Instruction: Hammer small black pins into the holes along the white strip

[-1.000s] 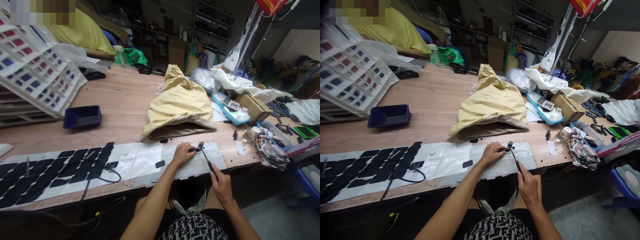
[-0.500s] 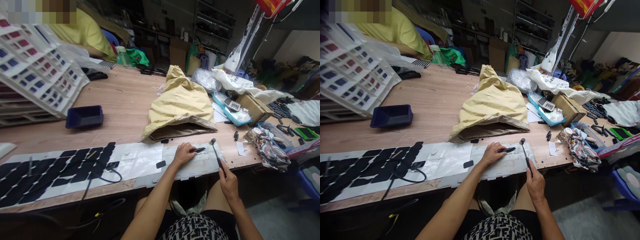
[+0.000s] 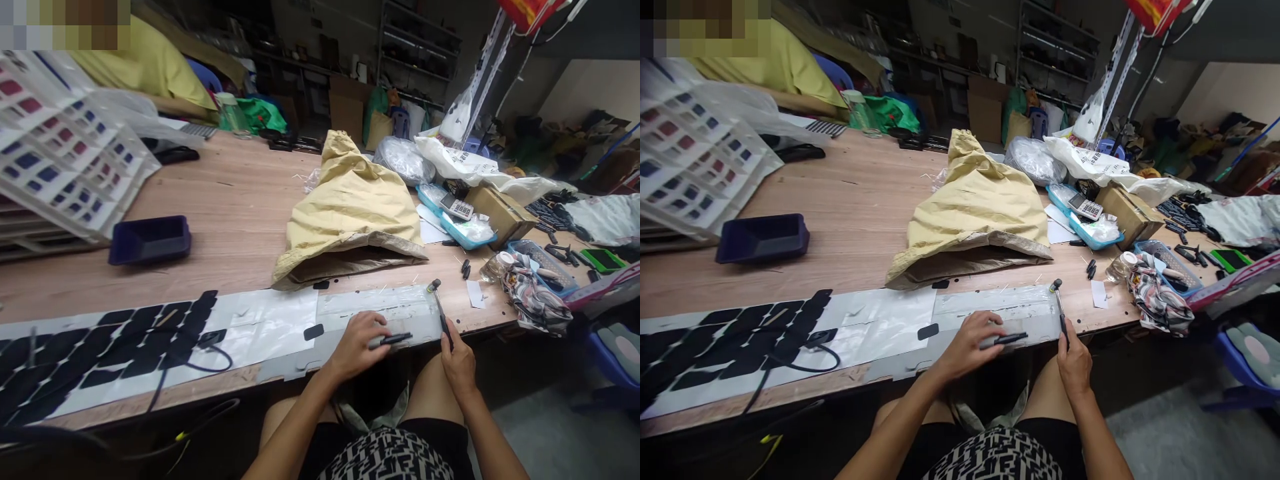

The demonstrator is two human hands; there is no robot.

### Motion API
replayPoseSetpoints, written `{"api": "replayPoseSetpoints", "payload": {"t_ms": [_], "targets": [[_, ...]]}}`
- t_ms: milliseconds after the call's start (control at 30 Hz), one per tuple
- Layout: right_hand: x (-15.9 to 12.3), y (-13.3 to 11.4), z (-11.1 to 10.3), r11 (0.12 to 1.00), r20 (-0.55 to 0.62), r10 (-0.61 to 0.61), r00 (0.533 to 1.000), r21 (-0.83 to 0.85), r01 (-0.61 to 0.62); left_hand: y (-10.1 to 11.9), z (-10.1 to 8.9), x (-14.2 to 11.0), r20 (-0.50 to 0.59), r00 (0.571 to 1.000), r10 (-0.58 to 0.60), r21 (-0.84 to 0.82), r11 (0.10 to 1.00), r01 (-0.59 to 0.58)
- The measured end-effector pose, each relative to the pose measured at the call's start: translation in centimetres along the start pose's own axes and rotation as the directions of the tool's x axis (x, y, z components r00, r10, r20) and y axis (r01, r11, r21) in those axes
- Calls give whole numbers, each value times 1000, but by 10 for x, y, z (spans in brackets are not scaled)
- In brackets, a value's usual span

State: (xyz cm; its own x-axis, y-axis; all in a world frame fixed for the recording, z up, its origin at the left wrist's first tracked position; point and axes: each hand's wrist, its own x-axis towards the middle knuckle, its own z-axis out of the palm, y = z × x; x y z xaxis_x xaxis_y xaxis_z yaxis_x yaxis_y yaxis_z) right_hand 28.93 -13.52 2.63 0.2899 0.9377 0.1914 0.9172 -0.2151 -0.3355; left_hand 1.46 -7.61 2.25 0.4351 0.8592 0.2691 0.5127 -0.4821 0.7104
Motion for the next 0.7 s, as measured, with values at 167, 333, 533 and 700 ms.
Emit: {"api": "replayPoseSetpoints", "payload": {"t_ms": [167,333,533,700], "targets": [[0,1,0,1000,-6,-5,1000,-3,5,11,16,-56,18,997,72,108,991,-74],[0,0,1,1000,-11,-4,1000,-1,4,16,27,-63,1,998,64,218,974,-62],[0,0,1,1000,11,3,1000,-21,-3,-2,0,1,-242,964,-111,96,986,138],[0,2,2,1000,11,-6,1000,-11,7,-67,-57,86,-514,701,-494,-27,826,563]]}}
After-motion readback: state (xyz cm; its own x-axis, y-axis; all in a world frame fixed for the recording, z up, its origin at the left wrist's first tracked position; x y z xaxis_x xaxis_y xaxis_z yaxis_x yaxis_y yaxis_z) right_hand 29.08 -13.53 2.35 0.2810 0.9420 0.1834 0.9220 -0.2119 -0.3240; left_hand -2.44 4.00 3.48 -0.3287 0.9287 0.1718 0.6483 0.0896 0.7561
